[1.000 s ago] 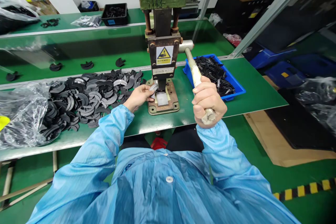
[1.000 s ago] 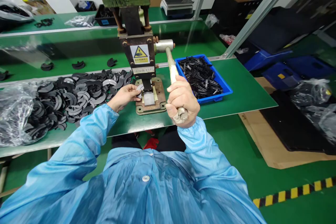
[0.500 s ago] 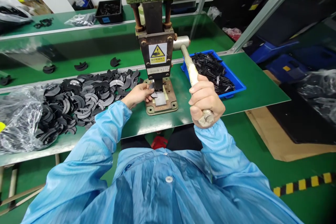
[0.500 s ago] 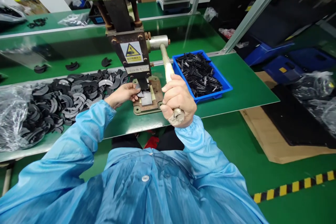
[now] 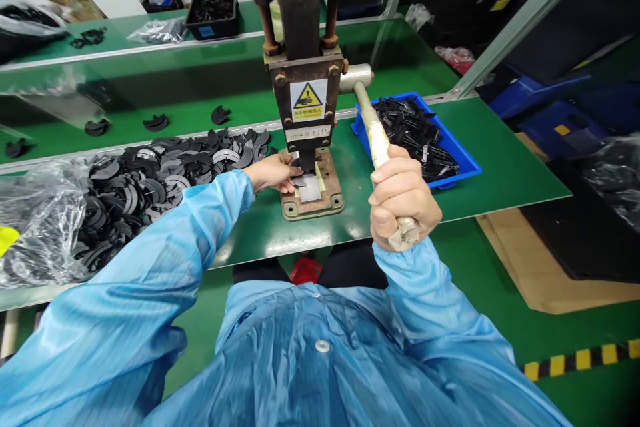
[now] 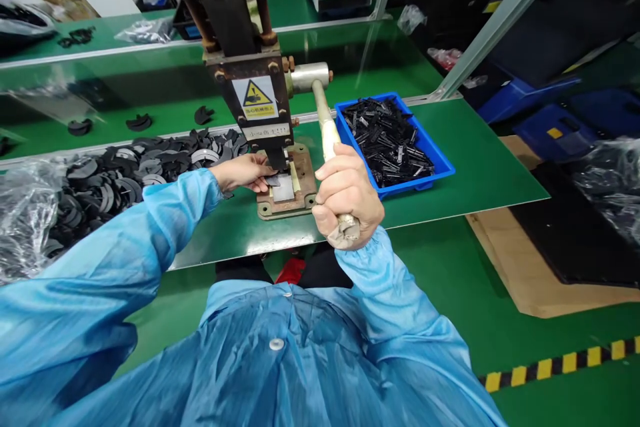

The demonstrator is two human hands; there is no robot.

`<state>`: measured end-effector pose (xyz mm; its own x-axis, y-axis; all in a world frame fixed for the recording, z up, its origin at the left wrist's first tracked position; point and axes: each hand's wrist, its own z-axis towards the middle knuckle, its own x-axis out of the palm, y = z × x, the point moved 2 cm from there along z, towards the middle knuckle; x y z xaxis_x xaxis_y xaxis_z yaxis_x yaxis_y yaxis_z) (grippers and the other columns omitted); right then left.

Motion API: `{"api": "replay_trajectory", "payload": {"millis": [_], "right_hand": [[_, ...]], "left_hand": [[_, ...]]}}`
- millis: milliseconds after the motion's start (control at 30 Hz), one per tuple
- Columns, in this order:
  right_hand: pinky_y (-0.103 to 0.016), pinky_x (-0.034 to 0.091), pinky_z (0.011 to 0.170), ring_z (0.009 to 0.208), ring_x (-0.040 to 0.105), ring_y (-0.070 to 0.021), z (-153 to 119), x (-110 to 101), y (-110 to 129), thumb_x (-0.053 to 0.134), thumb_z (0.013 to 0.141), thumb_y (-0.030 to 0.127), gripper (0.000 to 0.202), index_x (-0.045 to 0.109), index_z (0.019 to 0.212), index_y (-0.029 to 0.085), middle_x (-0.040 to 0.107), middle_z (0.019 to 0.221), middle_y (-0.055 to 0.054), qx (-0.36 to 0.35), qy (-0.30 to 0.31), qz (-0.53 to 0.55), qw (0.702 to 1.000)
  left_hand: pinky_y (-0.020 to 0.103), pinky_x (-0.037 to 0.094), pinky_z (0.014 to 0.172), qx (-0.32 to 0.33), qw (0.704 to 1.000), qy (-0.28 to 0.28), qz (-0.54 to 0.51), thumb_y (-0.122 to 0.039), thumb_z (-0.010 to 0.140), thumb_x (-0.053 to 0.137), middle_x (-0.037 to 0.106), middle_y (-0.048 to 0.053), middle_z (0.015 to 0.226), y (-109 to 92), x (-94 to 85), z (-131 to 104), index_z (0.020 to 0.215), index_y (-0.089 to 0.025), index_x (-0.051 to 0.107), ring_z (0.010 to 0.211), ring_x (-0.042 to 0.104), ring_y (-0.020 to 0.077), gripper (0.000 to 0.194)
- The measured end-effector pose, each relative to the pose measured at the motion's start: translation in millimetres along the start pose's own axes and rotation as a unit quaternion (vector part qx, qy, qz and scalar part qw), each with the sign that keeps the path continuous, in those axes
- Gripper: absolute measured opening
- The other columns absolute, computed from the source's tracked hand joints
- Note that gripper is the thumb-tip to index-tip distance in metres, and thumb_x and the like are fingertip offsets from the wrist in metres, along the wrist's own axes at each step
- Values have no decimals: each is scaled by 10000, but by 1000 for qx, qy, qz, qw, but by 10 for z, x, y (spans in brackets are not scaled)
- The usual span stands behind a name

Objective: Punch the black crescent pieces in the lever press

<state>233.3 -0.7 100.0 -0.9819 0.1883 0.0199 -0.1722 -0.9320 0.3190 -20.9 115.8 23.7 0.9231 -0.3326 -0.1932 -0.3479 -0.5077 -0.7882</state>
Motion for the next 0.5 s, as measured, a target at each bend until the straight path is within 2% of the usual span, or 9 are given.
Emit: {"api": "replay_trajectory", "payload": {"millis": [67, 100, 200, 300, 333, 400, 500], "right_hand": [[-624, 599, 1130, 882, 730, -192, 8, -11, -6, 717, 924, 415, 254, 592, 736, 299, 648, 689, 82, 1, 4, -1, 1000], [-625, 601, 1126, 880, 731, -193, 13, -15, -8, 718, 922, 418, 256, 593, 734, 297, 652, 691, 81, -1, 9, -1, 1000], [-633, 604, 1110, 866, 734, -197, 30, -17, -13, 738, 908, 413, 271, 594, 720, 282, 660, 688, 68, -16, 13, 2, 1000], [-643, 596, 1099, 843, 728, -196, 36, 7, -35, 757, 892, 400, 292, 589, 694, 267, 662, 672, 58, -19, -9, 11, 1000], [-644, 594, 1094, 832, 723, -195, 35, 19, -45, 764, 886, 402, 305, 586, 681, 263, 660, 661, 55, -16, -18, 15, 1000], [-647, 592, 1083, 810, 717, -195, 28, 42, -61, 776, 877, 417, 338, 579, 651, 260, 647, 634, 54, -13, -36, 22, 999], [-651, 590, 1086, 803, 715, -198, 21, 63, -62, 779, 874, 443, 370, 569, 626, 266, 627, 614, 55, -12, -49, 24, 998]], "left_hand": [[310, 510, 543, 29, 999, -34, 11, -310, 799, 951, 648, 20, 597, 21, 73, -86, 908, -209, 675, 510, 676, 217, 313], [317, 514, 567, 66, 996, -63, 26, -312, 822, 930, 658, 24, 628, 44, 127, -163, 927, -211, 672, 531, 673, 214, 296], [317, 529, 656, 226, 961, -140, 76, -319, 910, 832, 702, 34, 787, 209, 350, -503, 1052, -219, 671, 647, 671, 195, 237], [321, 546, 748, 329, 927, -138, 116, -342, 1025, 662, 721, 61, 973, 537, 510, -850, 1206, -224, 674, 809, 689, 196, 216], [332, 554, 799, 346, 915, -147, 146, -341, 1041, 628, 720, 76, 1030, 662, 495, -941, 1214, -225, 687, 879, 694, 206, 216], [376, 553, 919, 356, 887, -194, 219, -331, 1048, 603, 717, 107, 1117, 896, 329, -1068, 1210, -223, 717, 1015, 688, 242, 226], [490, 500, 1068, 324, 839, -289, 328, -319, 1034, 598, 718, 172, 1242, 1131, -155, -1121, 1282, -199, 729, 1198, 641, 334, 305]]}}
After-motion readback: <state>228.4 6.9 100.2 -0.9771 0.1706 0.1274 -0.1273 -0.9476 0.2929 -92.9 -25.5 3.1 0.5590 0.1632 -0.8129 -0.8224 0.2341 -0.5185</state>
